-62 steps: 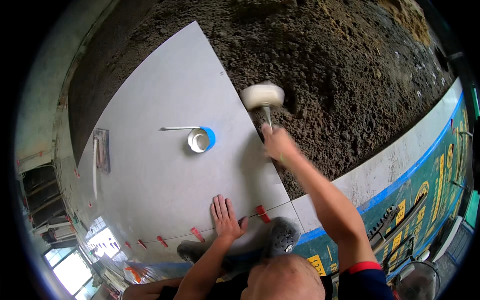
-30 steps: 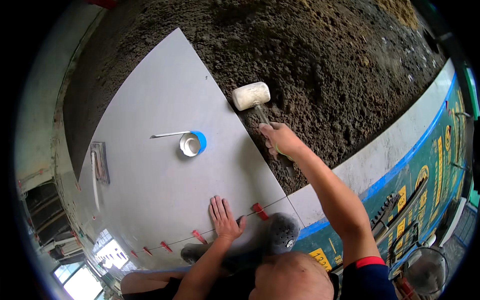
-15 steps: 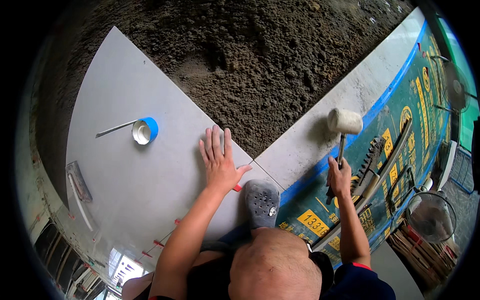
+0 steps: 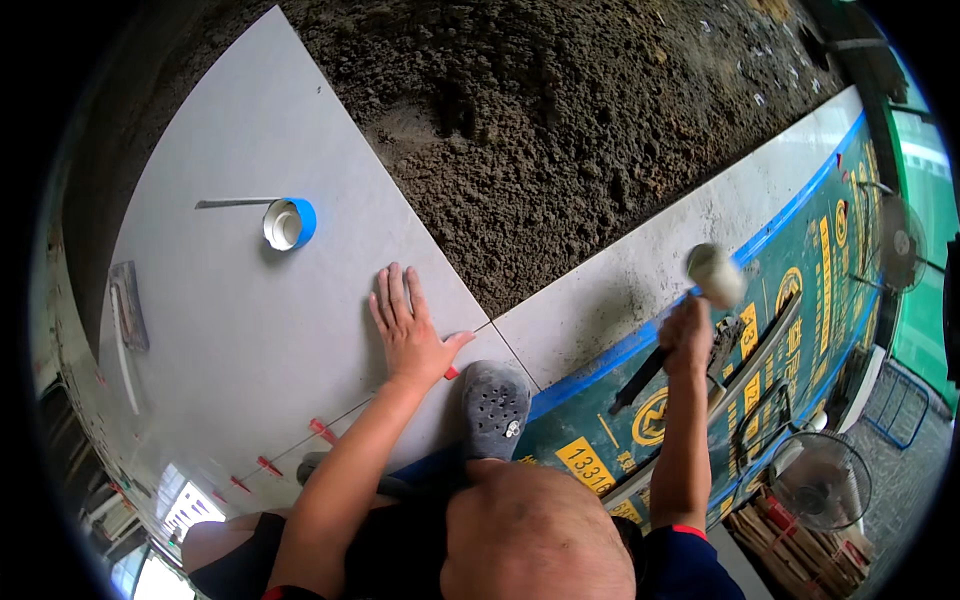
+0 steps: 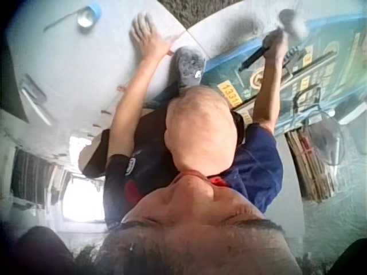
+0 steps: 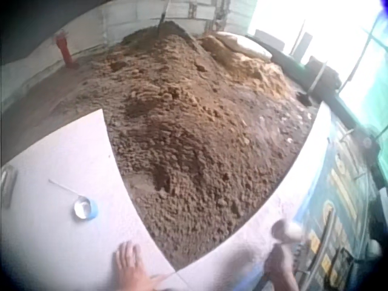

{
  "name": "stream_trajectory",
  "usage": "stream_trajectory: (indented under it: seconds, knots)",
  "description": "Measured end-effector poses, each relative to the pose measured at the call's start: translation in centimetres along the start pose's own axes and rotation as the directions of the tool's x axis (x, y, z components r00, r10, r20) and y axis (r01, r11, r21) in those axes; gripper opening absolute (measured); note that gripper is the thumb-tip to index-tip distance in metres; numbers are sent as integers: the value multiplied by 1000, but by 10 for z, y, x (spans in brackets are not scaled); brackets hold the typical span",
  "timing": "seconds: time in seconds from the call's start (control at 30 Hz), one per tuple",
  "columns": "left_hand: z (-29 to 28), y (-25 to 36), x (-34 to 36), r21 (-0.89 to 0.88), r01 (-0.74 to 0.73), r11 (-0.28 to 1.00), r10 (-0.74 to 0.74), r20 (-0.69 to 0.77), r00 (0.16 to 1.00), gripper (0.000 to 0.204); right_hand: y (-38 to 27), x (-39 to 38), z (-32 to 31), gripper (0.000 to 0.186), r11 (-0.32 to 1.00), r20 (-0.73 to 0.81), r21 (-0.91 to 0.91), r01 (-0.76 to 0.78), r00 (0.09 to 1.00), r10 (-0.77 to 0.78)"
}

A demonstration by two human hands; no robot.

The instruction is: The person places and aligns tile spacers and leveling wedges between large floor tiles, and then uses a rubber mallet and a trowel to apply and level mortar in preparation for the next tile.

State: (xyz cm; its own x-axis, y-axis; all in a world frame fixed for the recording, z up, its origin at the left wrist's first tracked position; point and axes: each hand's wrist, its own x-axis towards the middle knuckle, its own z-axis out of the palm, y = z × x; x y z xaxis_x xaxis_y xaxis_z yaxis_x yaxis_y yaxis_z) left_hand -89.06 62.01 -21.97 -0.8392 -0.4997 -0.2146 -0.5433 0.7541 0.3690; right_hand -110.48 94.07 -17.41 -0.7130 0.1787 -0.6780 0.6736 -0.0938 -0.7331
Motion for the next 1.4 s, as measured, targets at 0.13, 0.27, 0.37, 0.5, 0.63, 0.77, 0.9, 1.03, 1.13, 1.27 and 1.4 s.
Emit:
stream_trajectory:
  seconds: [0.13, 0.27, 0.37, 0.5, 0.63, 0.77, 0.9, 1.03, 1.13, 1.27, 1.4]
  knots:
    - [-5, -19, -12, 10, 3, 1000, -3, 37, 999, 128, -109, -27, 63, 40, 844, 224, 302, 443, 828, -515]
    - [3, -26, -20, 6, -11, 1000, 11, 36, 999, 125, -128, -13, 124, 41, 819, 556, 530, 220, 639, -531]
    - [8, -14, -11, -16, -28, 999, 29, 76, 997, 124, 42, 16, 179, 24, 775, 284, 326, 541, 726, -626]
    - [2, -22, -8, -10, -16, 1000, 17, 102, 995, 126, 109, 3, 215, 21, 923, 240, 384, -14, 967, -85]
    - [5, -27, -15, -17, 16, 1000, -14, 138, 990, 129, 33, -3, 216, 29, 933, 206, 267, 240, 932, -299]
    - [4, -30, -20, -6, 11, 1000, -10, 120, 993, 130, -39, 20, 198, 34, 902, 307, 282, 327, 860, -408]
    - [4, -20, -15, -3, 8, 1000, -7, 173, 985, 131, 61, 12, 207, 22, 967, 242, 221, 128, 953, -182]
    - [7, -23, -12, -6, -15, 1000, 16, 145, 989, 131, 79, -6, 228, 25, 976, 171, 215, 26, 983, -64]
    - [9, -28, -15, 4, -25, 1000, 25, 118, 993, 131, 19, 0, 235, 34, 945, 141, 116, 305, 937, -319]
    - [7, -34, -21, 39, -10, 999, 6, 112, 994, 131, -65, 14, 220, 39, 888, 472, 363, 283, 765, -437]
    - [5, -21, -13, 12, -27, 1000, 25, 147, 989, 132, 63, 7, 228, 37, 948, 312, 196, 251, 901, -303]
